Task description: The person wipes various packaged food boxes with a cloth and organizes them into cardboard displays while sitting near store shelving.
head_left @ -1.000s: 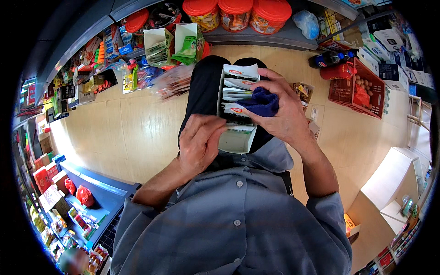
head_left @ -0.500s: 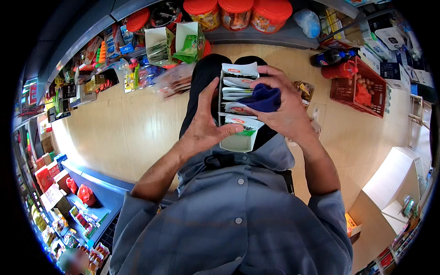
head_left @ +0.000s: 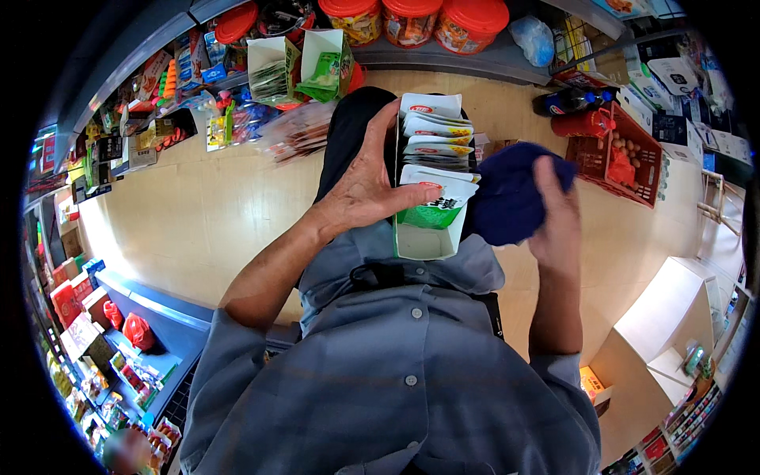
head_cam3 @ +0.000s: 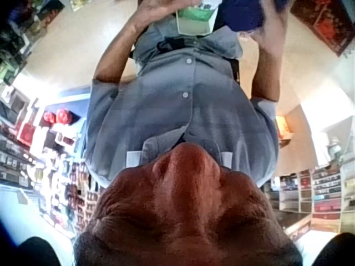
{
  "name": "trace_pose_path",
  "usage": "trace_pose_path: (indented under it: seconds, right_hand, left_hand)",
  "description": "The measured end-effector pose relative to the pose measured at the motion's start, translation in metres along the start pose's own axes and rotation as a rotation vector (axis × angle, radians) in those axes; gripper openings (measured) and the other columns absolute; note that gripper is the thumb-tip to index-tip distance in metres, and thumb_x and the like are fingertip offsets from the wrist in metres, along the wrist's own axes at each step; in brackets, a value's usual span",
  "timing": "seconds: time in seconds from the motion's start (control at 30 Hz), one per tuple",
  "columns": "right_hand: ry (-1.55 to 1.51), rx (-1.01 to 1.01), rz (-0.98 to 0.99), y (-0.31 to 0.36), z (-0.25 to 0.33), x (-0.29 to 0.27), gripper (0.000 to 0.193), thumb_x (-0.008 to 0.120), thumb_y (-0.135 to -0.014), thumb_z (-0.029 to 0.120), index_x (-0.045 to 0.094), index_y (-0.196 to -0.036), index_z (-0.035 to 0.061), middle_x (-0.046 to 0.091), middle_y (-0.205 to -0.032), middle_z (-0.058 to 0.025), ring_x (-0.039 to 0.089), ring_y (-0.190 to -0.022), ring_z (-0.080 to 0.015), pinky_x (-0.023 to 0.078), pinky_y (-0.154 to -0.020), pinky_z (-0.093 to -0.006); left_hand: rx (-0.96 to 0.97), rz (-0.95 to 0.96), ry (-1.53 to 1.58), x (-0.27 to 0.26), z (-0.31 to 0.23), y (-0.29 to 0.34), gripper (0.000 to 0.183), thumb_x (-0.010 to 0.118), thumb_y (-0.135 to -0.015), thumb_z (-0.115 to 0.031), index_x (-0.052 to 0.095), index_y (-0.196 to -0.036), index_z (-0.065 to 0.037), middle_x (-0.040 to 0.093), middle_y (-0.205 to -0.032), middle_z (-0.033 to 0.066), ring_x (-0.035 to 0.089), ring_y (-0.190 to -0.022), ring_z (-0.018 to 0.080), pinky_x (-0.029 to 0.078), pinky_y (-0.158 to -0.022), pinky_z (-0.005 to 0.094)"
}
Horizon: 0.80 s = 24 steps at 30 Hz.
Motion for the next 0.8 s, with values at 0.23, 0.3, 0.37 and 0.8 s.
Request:
trace_pose_path:
  seconds: [0.23, 0.3, 0.37, 0.8]
  right_hand:
    - [0.343, -0.453, 0.090, 0.079, 0.050, 0.016, 0.052, 0.060, -0.093, 0.016, 0.042, -0.138, -0.0031, 0.052, -0.133, -0.0230, 0.055, -0.121, -0.0323, 0.044, -0.105, -0.0447]
    - [0.994, -0.492, 0.125, 0.078, 0.011, 0.031, 0.055, 0.068, -0.081, 0.008, 0.045, -0.131, -0.0003, 0.052, -0.131, -0.0210, 0.055, -0.118, -0.0333, 0.043, -0.103, -0.0435]
    - [1.274, -0.593, 0.281, 0.068, -0.007, 0.069, 0.061, 0.076, -0.065, 0.000, 0.051, -0.121, 0.0037, 0.054, -0.124, -0.0193, 0.054, -0.115, -0.0366, 0.044, -0.099, -0.0425]
    - [1.050, -0.115, 0.840, 0.067, -0.066, 0.086, 0.047, 0.067, -0.070, 0.008, 0.049, -0.112, -0.0033, 0.058, -0.107, -0.0276, 0.058, -0.102, -0.0442, 0.046, -0.088, -0.0487]
  left_hand:
    - [-0.006, -0.099, 0.084, 0.013, -0.003, -0.002, 0.107, 0.084, -0.075, -0.013, 0.008, -0.149, -0.001, 0.031, -0.145, 0.0182, 0.032, -0.136, 0.0251, 0.031, -0.112, 0.0373]
    - [0.010, -0.122, 0.124, 0.019, -0.009, -0.005, 0.104, 0.083, -0.076, -0.012, 0.010, -0.149, -0.001, 0.031, -0.143, 0.0190, 0.034, -0.133, 0.0269, 0.031, -0.111, 0.0370]
    - [0.035, -0.141, 0.059, 0.019, -0.006, -0.003, 0.102, 0.082, -0.076, -0.011, 0.012, -0.149, -0.001, 0.032, -0.139, 0.0198, 0.036, -0.130, 0.0290, 0.031, -0.110, 0.0374]
    - [-0.052, 0.079, -0.235, 0.024, -0.001, 0.015, 0.108, 0.086, -0.072, -0.033, 0.017, -0.151, -0.006, 0.032, -0.139, 0.0196, 0.033, -0.135, 0.0294, 0.028, -0.113, 0.0400]
Point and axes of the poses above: each hand's wrist, its own y-axis away from the middle knuckle, its own x-axis out of the palm, z = x × y, the point moved 6 cm from there along -y, towards the middle knuckle
